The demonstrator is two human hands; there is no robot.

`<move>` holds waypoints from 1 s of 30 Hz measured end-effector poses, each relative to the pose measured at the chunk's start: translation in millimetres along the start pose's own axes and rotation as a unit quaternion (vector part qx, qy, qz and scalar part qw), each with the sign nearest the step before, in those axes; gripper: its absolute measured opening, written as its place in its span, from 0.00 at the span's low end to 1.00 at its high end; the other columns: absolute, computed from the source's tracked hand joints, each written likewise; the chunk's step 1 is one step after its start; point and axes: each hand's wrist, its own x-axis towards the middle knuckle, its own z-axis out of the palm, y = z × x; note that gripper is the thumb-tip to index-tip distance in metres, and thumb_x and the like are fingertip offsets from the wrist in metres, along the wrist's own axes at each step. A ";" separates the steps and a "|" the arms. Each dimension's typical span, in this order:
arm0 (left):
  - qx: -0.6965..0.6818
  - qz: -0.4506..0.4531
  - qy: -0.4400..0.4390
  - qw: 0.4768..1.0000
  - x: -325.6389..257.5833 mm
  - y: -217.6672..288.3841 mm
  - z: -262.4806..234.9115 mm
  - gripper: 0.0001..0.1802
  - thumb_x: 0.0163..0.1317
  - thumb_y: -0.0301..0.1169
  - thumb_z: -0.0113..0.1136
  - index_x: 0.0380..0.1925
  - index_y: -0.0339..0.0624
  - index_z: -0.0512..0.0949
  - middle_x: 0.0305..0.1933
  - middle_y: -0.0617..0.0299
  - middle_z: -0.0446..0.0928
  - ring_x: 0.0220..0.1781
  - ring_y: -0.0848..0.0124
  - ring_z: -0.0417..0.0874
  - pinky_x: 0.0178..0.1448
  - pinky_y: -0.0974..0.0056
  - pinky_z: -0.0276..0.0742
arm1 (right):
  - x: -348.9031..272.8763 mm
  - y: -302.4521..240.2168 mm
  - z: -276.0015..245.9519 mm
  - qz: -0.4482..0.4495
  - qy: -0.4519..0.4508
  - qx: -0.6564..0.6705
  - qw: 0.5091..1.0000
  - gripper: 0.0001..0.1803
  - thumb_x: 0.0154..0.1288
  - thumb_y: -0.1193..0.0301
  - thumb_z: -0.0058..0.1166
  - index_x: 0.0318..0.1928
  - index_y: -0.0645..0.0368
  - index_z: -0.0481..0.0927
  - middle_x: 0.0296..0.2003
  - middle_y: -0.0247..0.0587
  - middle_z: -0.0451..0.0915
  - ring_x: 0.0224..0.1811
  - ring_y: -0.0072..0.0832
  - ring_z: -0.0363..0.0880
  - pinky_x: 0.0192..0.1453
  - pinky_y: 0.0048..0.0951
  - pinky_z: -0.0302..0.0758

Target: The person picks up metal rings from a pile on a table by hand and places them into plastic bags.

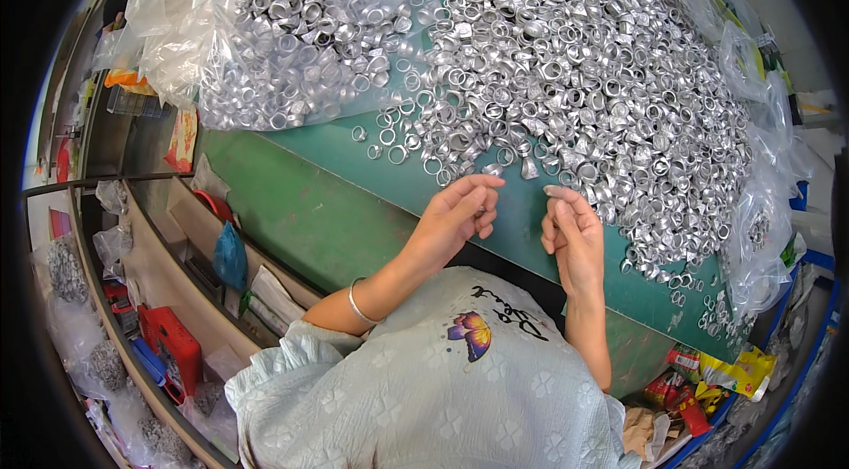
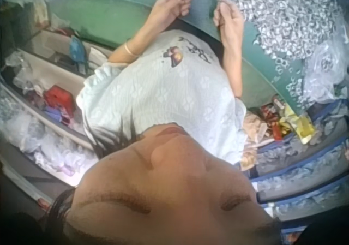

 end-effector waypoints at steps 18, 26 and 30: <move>0.291 0.065 -0.099 0.949 -4.3 -6.9 1.2 0.35 0.44 0.11 0.34 0.57 0.43 0.57 0.42 0.63 0.62 0.38 0.76 0.61 0.40 0.77 0.61 | -15.1 7.0 9.0 -0.021 -0.054 -0.036 0.998 0.14 0.60 0.83 0.41 0.48 0.68 0.68 0.40 0.40 0.70 0.34 0.23 0.73 0.38 0.22 0.72; 0.251 0.020 -0.107 0.962 -4.0 -6.5 1.8 0.35 0.44 0.11 0.32 0.57 0.42 0.57 0.45 0.61 0.65 0.37 0.77 0.64 0.38 0.75 0.64 | -16.8 10.5 7.6 -0.022 -0.056 -0.025 0.998 0.12 0.61 0.82 0.44 0.46 0.69 0.70 0.38 0.40 0.74 0.33 0.24 0.75 0.40 0.24 0.73; 0.255 0.014 -0.102 0.961 -3.2 -7.8 1.8 0.34 0.45 0.11 0.32 0.57 0.41 0.58 0.44 0.60 0.66 0.36 0.77 0.65 0.37 0.74 0.65 | -17.8 9.2 7.2 -0.026 -0.054 -0.028 0.998 0.12 0.61 0.82 0.44 0.46 0.69 0.70 0.37 0.40 0.74 0.33 0.23 0.75 0.40 0.24 0.73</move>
